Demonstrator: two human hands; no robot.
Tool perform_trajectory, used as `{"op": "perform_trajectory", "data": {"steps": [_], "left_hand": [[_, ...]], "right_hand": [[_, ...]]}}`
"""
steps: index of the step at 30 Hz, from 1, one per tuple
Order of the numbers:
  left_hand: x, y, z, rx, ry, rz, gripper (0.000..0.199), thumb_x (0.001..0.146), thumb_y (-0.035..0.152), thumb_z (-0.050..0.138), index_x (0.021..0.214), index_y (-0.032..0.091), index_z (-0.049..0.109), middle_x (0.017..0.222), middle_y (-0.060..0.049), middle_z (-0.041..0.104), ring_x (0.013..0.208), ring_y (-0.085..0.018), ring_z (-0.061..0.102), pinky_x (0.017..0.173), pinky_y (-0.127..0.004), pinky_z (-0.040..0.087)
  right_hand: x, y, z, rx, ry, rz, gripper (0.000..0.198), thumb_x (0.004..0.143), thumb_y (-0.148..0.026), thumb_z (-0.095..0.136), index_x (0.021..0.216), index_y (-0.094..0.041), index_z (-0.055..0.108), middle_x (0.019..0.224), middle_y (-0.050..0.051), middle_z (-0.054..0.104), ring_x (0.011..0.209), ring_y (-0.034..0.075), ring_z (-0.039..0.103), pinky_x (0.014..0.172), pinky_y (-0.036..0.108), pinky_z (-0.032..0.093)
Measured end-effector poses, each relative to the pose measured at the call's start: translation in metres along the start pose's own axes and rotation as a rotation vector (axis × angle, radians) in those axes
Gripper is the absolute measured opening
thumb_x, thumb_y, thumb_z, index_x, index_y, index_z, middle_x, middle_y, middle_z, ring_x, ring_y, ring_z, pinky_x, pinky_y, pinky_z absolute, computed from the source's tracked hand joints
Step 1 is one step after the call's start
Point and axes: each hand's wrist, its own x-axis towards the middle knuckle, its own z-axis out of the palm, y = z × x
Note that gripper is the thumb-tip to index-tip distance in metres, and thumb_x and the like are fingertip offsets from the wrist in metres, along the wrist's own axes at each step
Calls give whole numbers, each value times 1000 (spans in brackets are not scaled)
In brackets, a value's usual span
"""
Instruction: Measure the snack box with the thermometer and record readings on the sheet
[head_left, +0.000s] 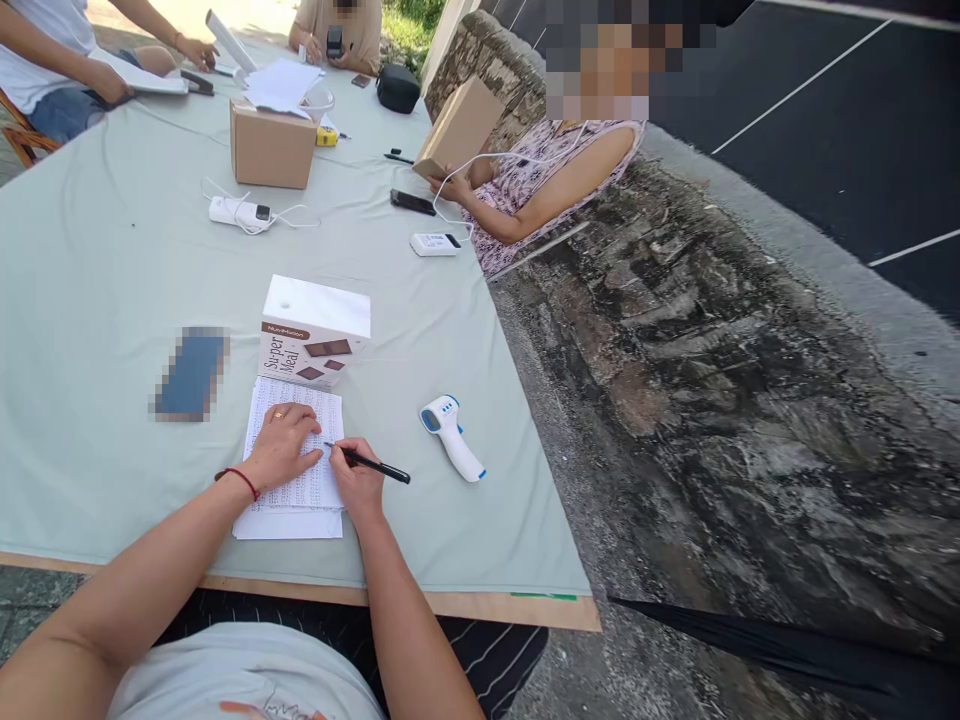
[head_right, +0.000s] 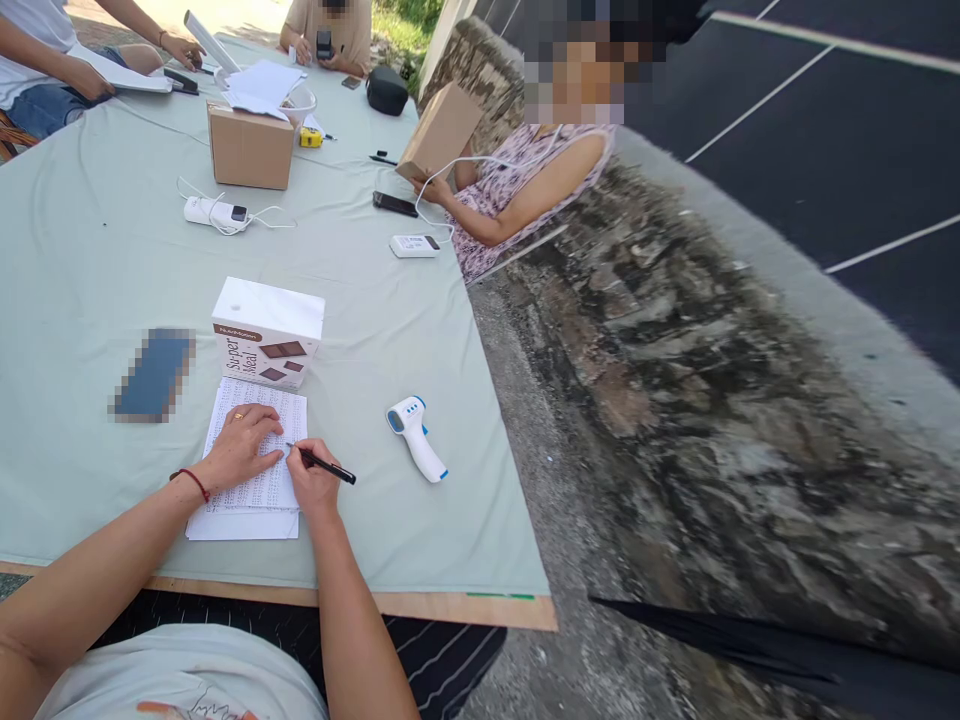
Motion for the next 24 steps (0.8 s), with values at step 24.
{"op": "perform_trajectory", "data": {"steps": [24], "left_hand": [[1, 1, -2, 7, -14, -8, 22, 82, 25, 68, 103, 19, 65, 121, -9, 62, 119, -28, 53, 110, -51, 35]], "right_hand": [[1, 0, 0, 17, 20, 30, 19, 70, -38, 56, 68, -19, 59, 64, -1, 57, 59, 15, 51, 59, 28, 44]]}}
